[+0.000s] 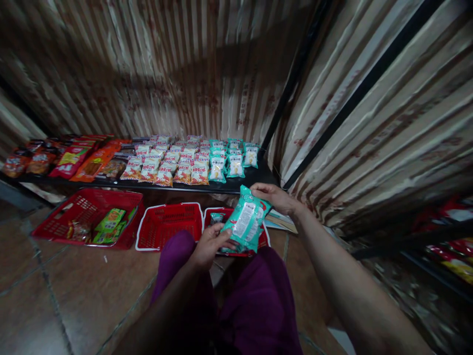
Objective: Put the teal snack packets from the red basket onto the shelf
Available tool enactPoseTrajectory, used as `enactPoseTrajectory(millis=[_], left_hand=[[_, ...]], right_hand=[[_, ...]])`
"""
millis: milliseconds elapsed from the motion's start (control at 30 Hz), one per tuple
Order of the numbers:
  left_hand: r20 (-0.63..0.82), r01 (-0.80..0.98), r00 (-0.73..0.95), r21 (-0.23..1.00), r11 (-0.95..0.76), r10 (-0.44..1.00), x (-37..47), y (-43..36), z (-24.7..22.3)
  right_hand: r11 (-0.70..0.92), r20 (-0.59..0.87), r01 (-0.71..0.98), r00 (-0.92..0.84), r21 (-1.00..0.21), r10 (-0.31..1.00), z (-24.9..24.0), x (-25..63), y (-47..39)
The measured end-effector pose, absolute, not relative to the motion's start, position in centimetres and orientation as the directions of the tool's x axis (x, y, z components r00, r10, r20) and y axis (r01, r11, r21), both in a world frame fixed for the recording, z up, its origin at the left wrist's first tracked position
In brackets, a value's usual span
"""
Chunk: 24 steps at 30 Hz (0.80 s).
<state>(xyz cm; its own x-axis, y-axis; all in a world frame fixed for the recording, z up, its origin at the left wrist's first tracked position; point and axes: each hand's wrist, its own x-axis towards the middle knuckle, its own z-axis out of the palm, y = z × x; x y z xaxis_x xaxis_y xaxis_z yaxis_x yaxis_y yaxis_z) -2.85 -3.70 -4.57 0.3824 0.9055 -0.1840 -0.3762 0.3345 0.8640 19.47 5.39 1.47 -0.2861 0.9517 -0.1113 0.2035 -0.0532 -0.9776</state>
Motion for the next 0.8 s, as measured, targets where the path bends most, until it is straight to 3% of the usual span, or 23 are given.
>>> enactPoseTrajectory(millis=[100, 500, 667, 800], left_hand=[[-0.189, -0.331, 0.433, 0.876, 0.351, 0.881, -1.6, -5.5, -4.7], [-0.233, -0.345, 0.267, 0.883, 0.318, 0.935, -0.5, -7.6, -5.3], [-0.241, -0.440, 0.177, 0.848, 0.295, 0.954, -0.2, -6.6, -5.0], [-0.277, -0.474, 0.033, 0.842, 0.259, 0.960, -0.3, -4.6, -5.1]], right_hand=[[-0.117, -0.180, 0.199, -0.332, -0.973, 0.926, 2.9, 18.9, 6.0], [-0.222, -0.237, 0.088, -0.253, -0.971, 0.938, 1.2, 16.7, 5.6], [-0.226, -0.209, -0.181, -0.109, -0.957, 0.972, 0.4, 16.6, 4.6], [-0.255, -0.333, -0.383, 0.153, -0.888, 0.930, -2.3, 15.3, 1.2]])
